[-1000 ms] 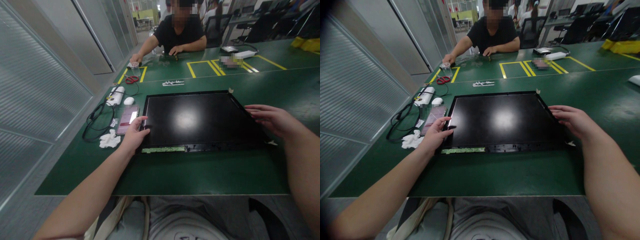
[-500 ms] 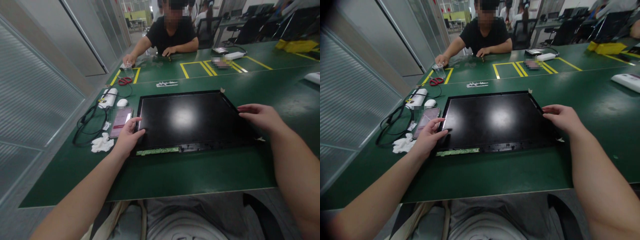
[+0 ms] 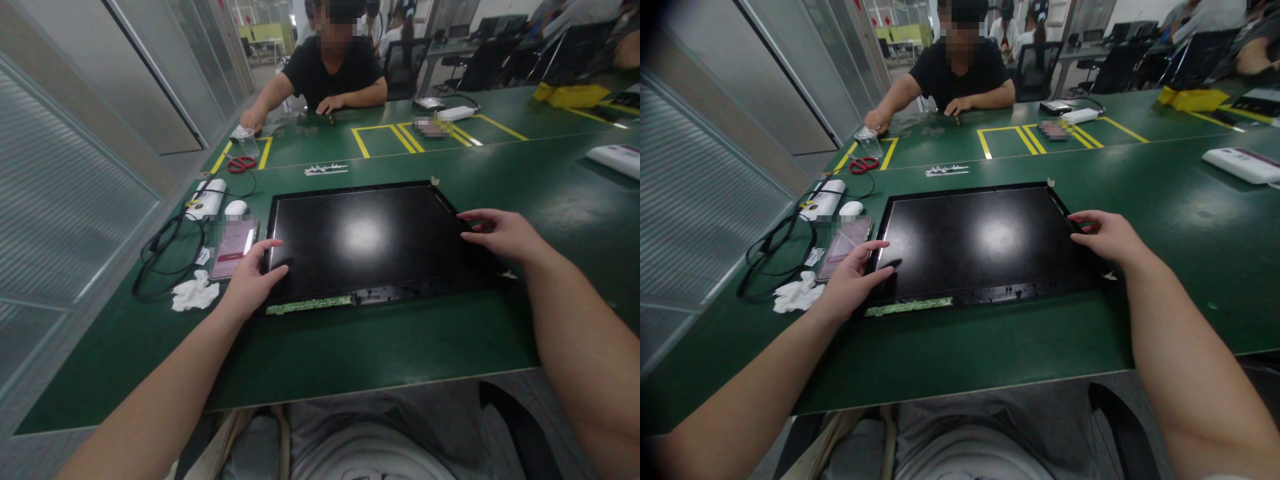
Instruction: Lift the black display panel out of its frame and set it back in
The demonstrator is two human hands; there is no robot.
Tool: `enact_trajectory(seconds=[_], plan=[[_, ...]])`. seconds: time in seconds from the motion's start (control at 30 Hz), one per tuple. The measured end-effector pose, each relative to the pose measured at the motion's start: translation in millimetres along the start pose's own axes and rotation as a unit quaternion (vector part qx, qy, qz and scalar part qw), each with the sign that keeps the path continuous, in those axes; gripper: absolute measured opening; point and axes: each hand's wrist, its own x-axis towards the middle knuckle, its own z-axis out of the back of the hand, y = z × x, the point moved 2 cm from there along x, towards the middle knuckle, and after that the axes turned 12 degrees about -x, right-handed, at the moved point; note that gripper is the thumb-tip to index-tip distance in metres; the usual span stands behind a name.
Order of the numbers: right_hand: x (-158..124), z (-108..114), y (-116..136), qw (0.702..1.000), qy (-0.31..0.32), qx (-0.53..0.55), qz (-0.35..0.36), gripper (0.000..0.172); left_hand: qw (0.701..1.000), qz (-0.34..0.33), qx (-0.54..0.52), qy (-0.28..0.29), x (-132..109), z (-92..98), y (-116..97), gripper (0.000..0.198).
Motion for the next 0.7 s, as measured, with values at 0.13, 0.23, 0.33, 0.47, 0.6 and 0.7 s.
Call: enact_trajectory(seconds=[0.13, 0.23, 0.33, 0.47, 0.6, 0.7], plan=[[-1.4, 0.8, 1.7, 1.0, 0.013, -0.006, -0.009, 0.049, 0.999, -0.015, 0.044, 0.007, 1.5, 3.2, 2.9, 0.057], [-2.6, 1.2, 3.8, 1.0, 0.015, -0.013, -0.013, 0.05, 0.997, -0.025, 0.076, 0.013, 1.3, 3.5, 0.6, 0.055], [-1.8, 0.6, 3.4, 1.0, 0.013, -0.022, -0.011, 0.052, 0.985, -0.051, 0.161, 0.023, -0.4, 2.6, -6.3, 0.052], [3.0, -1.5, -1.3, 0.997, 0.018, -0.07, -0.021, 0.053, 0.955, -0.075, 0.283, 0.047, -1.3, 2.6, -11.5, 0.05], [7.6, -3.6, -4.4, 0.994, 0.022, -0.106, -0.022, 0.052, 0.946, -0.092, 0.307, 0.057, 1.5, 5.1, -7.0, 0.052], [8.5, -4.8, -4.0, 0.992, 0.028, -0.125, -0.009, 0.053, 0.941, -0.099, 0.316, 0.075, 3.8, 6.2, -2.6, 0.058]])
